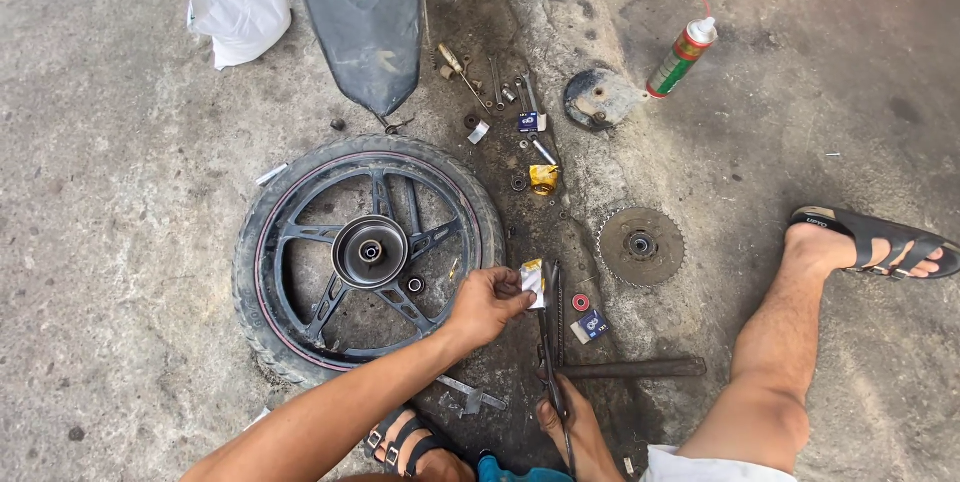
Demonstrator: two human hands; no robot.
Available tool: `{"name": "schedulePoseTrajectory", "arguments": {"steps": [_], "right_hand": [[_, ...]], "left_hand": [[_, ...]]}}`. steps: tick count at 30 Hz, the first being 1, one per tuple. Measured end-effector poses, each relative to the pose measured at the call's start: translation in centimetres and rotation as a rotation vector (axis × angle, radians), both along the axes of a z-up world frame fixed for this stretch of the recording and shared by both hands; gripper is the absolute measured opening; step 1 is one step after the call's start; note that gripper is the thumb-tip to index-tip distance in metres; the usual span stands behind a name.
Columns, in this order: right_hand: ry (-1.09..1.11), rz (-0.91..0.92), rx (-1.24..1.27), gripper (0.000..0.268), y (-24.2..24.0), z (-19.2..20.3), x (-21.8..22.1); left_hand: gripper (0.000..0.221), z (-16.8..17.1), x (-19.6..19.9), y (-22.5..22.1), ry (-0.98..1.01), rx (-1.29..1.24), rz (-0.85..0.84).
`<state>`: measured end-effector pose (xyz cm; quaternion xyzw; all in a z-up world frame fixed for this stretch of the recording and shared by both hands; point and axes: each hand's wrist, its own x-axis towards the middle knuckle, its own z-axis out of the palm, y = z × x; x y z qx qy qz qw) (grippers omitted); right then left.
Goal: Replacing wheel bearings and seals on a motorcycle rim
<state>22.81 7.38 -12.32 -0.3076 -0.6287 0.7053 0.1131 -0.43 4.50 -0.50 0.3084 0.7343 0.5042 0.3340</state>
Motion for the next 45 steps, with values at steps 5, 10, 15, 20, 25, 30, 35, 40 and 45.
{"name": "schedulePoseTrajectory", "arguments": {"steps": [5, 10, 15, 20, 25, 30, 35, 40, 45], "right_hand": [[-0.077, 0.017, 0.056, 0.077, 0.2, 2.6, -0.6], [-0.052, -0.034, -0.088, 0.087, -0.1, 2.8, -0.9], [0.001, -0.071, -0.121, 0.082, -0.2, 2.3, -0.7], [0.059, -0.088, -0.183, 0.072, -0.3, 0.9, -0.5], [0.045, -0.157, -0.282, 0.072, -0.8, 0.6, -0.3], [0.047, -0.216, -0.289, 0.063, -1.0, -0.6, -0.2], [0.030, -0.236, -0.146, 0.053, -1.0, -1.0, 0.0], [0.015, -0.272, -0.138, 0.049, -1.3, -1.1, -0.1], [-0.017, -0.243, -0.085, 0.051, -1.0, -1.8, 0.2]], "left_hand": [[0.013, 0.9, 0.5, -0.1, 0.121, -0.089, -0.054], [0.011, 0.1, 0.4, 0.2, 0.116, -0.091, -0.049], [0.011, 0.4, 0.4, 0.2, 0.119, -0.119, -0.058], [0.010, 0.8, 0.5, 0.1, 0.095, -0.093, -0.061], [0.009, 0.4, 0.5, -0.1, 0.116, -0.068, -0.064], [0.012, 0.6, 0.6, -0.1, 0.112, -0.056, -0.071], [0.010, 1.3, 0.7, -0.1, 0.062, -0.078, -0.085], [0.019, 0.8, 0.7, 0.0, -0.064, -0.046, -0.062], [0.022, 0.6, 0.6, -0.2, -0.171, 0.011, -0.057]]}}
